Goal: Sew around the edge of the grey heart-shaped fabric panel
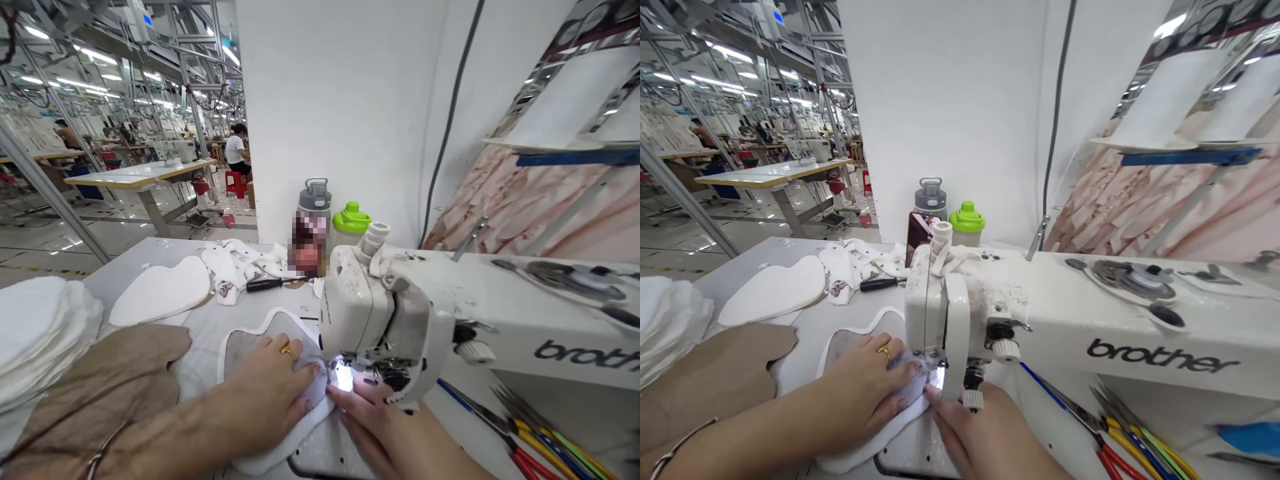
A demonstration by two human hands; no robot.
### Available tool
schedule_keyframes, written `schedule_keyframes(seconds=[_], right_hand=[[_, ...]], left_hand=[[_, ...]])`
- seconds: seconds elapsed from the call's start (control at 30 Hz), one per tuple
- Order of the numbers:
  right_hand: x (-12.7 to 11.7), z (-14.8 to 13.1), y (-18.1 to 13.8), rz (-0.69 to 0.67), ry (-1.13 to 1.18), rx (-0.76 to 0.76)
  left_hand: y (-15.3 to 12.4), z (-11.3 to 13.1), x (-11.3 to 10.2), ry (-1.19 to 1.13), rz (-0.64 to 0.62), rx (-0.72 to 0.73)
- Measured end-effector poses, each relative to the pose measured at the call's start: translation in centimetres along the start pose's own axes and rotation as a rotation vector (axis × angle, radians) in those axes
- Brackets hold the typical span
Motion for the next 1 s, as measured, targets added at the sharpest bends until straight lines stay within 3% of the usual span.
schedule_keyframes(seconds=[0.3,0.5,0.63,0.87,1.0], right_hand=[[0.9,0.5,-1.3,-0.066,-0.085,-0.011],[1.3,0.9,-1.5,-0.084,-0.093,0.033],[1.1,0.7,-1.5,-0.129,-0.060,0.028],[1.2,0.7,-1.6,-0.064,-0.127,0.013],[1.2,0.6,-1.8,-0.113,-0.101,0.009]], left_hand=[[-0.3,1.1,1.1,0.014,0.028,-0.111],[-1.2,0.4,0.3,-0.076,-0.027,-0.039],[-1.6,0.0,0.6,-0.089,0.036,-0.053],[-1.3,1.6,1.5,-0.009,0.051,-0.072],[-1.2,1.9,1.3,-0.026,0.023,-0.066]])
Point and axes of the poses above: each hand's wrist, its own y-axis towards the middle knuckle, its own x-axis out of the palm, z = x × y, the point moved 3 cm from there along y, towards the middle knuckle, and after that the axes turned 9 degrees about z, right-handed, at the moved point
